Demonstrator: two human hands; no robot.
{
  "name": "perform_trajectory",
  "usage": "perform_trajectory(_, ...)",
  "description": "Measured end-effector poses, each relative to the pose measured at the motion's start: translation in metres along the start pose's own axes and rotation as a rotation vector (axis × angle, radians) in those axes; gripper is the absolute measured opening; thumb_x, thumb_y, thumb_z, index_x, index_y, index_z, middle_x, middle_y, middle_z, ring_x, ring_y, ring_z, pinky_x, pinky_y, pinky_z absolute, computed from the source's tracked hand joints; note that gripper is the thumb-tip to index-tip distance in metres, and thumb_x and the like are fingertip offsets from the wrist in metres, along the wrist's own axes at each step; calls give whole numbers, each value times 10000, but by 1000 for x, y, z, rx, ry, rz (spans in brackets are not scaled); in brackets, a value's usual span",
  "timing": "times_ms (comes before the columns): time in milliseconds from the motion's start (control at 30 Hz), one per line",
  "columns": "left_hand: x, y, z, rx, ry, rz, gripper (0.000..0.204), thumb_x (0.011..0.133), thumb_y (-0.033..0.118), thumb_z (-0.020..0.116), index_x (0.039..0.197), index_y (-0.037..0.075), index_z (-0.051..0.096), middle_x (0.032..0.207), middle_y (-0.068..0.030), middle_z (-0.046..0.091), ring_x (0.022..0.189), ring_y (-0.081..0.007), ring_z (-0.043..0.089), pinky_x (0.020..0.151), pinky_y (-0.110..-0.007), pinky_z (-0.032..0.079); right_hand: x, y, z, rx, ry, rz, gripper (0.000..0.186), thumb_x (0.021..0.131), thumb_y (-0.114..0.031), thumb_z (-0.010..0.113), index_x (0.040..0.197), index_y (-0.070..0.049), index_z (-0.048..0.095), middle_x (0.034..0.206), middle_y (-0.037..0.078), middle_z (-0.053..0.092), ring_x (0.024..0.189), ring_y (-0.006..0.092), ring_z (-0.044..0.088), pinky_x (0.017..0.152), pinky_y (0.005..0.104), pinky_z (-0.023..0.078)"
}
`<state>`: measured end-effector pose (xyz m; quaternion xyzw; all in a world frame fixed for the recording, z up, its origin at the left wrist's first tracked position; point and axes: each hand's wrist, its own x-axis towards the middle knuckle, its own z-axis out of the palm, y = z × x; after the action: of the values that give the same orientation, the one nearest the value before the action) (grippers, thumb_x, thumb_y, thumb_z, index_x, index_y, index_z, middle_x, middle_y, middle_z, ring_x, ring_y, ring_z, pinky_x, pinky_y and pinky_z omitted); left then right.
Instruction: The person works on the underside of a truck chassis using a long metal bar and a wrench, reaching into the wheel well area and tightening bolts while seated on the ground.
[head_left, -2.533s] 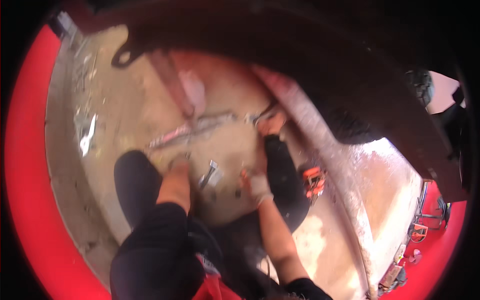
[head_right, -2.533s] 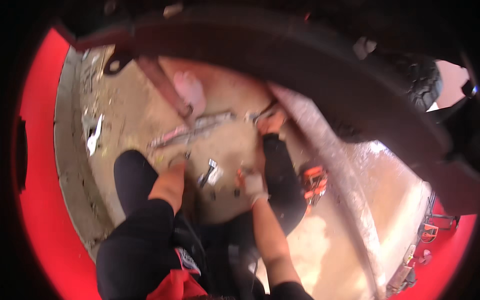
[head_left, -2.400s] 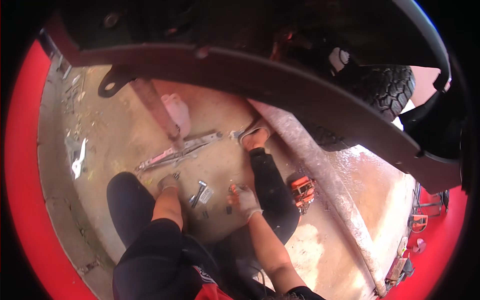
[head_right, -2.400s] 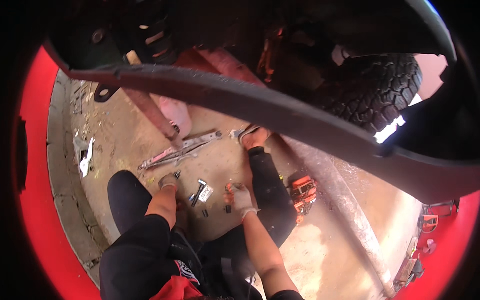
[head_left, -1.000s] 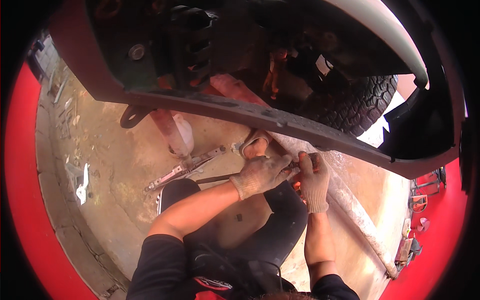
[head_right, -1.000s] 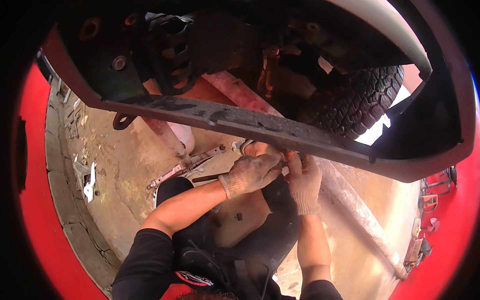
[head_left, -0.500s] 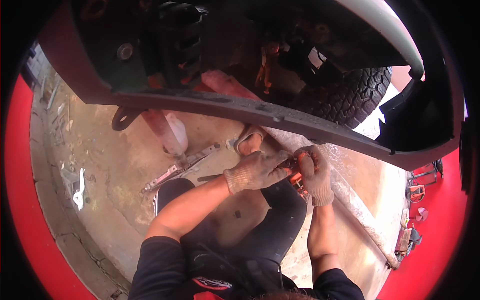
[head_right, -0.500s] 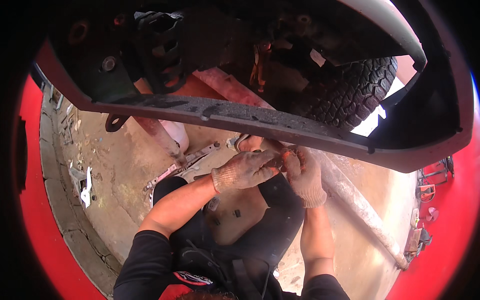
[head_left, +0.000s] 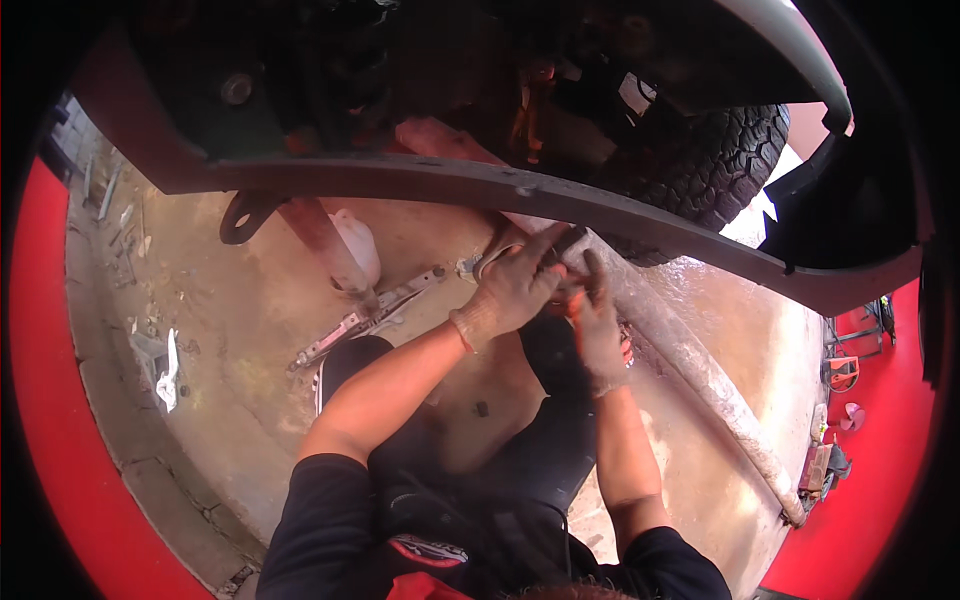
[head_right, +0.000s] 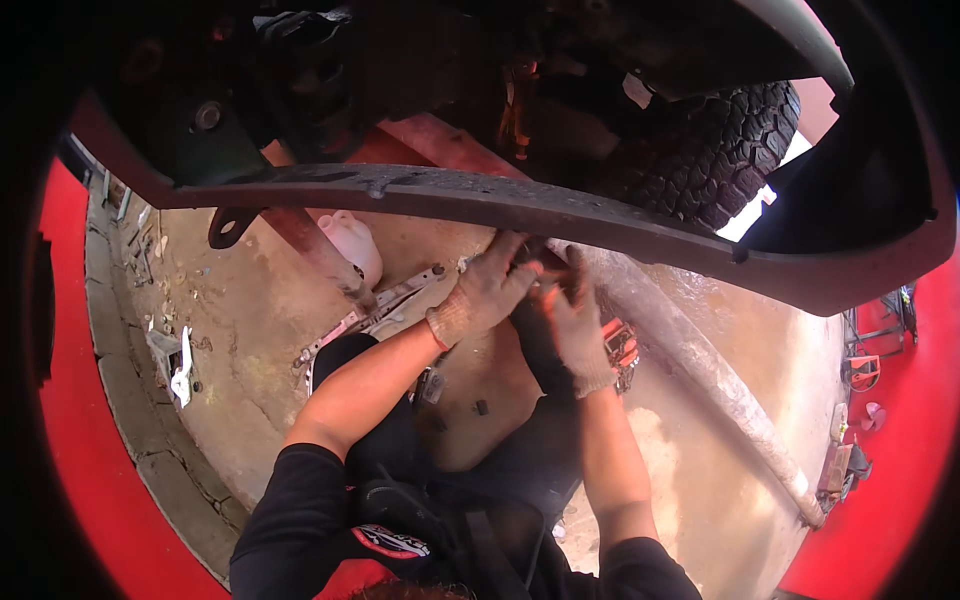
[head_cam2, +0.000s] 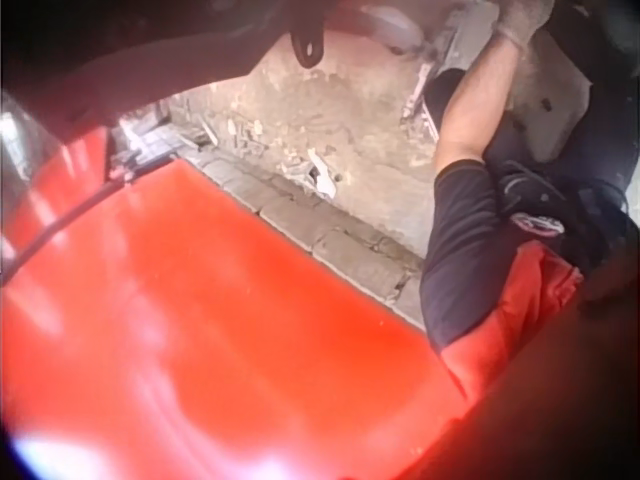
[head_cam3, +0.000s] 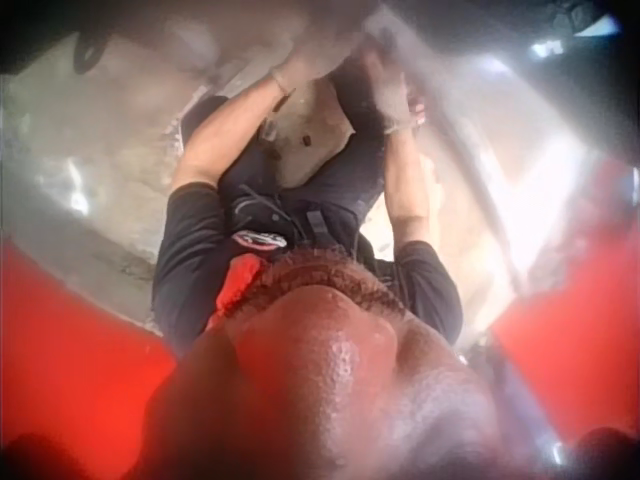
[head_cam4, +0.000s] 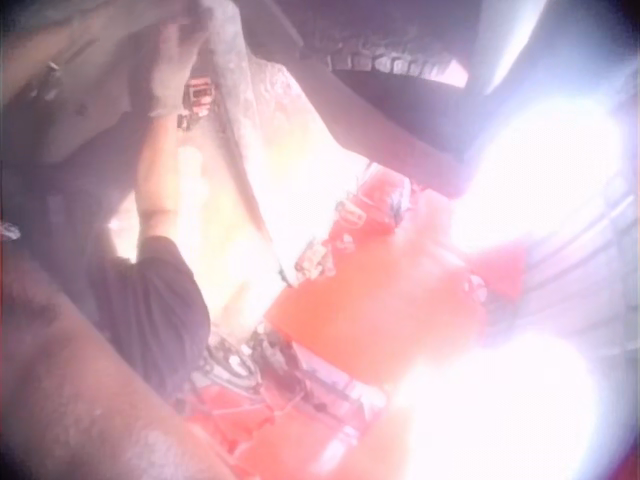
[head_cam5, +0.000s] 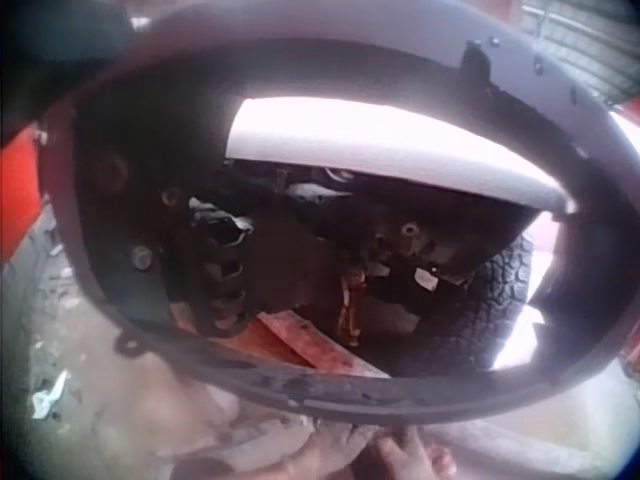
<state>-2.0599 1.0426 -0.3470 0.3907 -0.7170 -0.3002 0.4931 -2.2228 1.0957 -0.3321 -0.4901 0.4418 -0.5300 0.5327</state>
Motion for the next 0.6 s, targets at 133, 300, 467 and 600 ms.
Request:
perform_trajectory(133, 12, -5, 0, -566, 13, -432, 322, 955, 211, 609, 1186, -6, 556, 864, -109, 636, 587, -201, 630, 576, -322, 516, -42, 72, 17, -147, -297, 203, 769, 916, -287, 746, 1525, -45, 343, 1220, 42, 572, 954, 106, 533, 834, 265, 482)
perform_trajectory(300, 25, -23, 14, -517, 207, -301, 280, 959, 220, 593, 1079, -31, 566, 847, -122, 632, 598, -150, 632, 541, -337, 501, -82, 145, 17, 229, -286, 650, 459, 959, -219, 689, 1334, -17, 518, 965, 2, 631, 698, 60, 552, 585, 238, 449)
perform_trajectory(467, 35, -78, -13, 904, 4, -22, 306, 873, 210, 660, 1091, -3, 638, 959, -165, 644, 964, -291, 652, 783, -432, 530, -70, 64, 21, -42, -163, 578, 271, 952, -71, 596, 1219, -40, 560, 879, -6, 599, 572, 70, 525, 518, 226, 430)
perform_trajectory(600, 62, -50, -41, 368, 412, 316, 308, 842, 236, 680, 1061, 20, 656, 975, -156, 641, 1102, -337, 591, 760, -437, 542, -44, 17, -9, -510, -131, 331, 192, 972, -127, 586, 1148, -57, 616, 830, -7, 595, 597, 71, 561, 540, 245, 459)
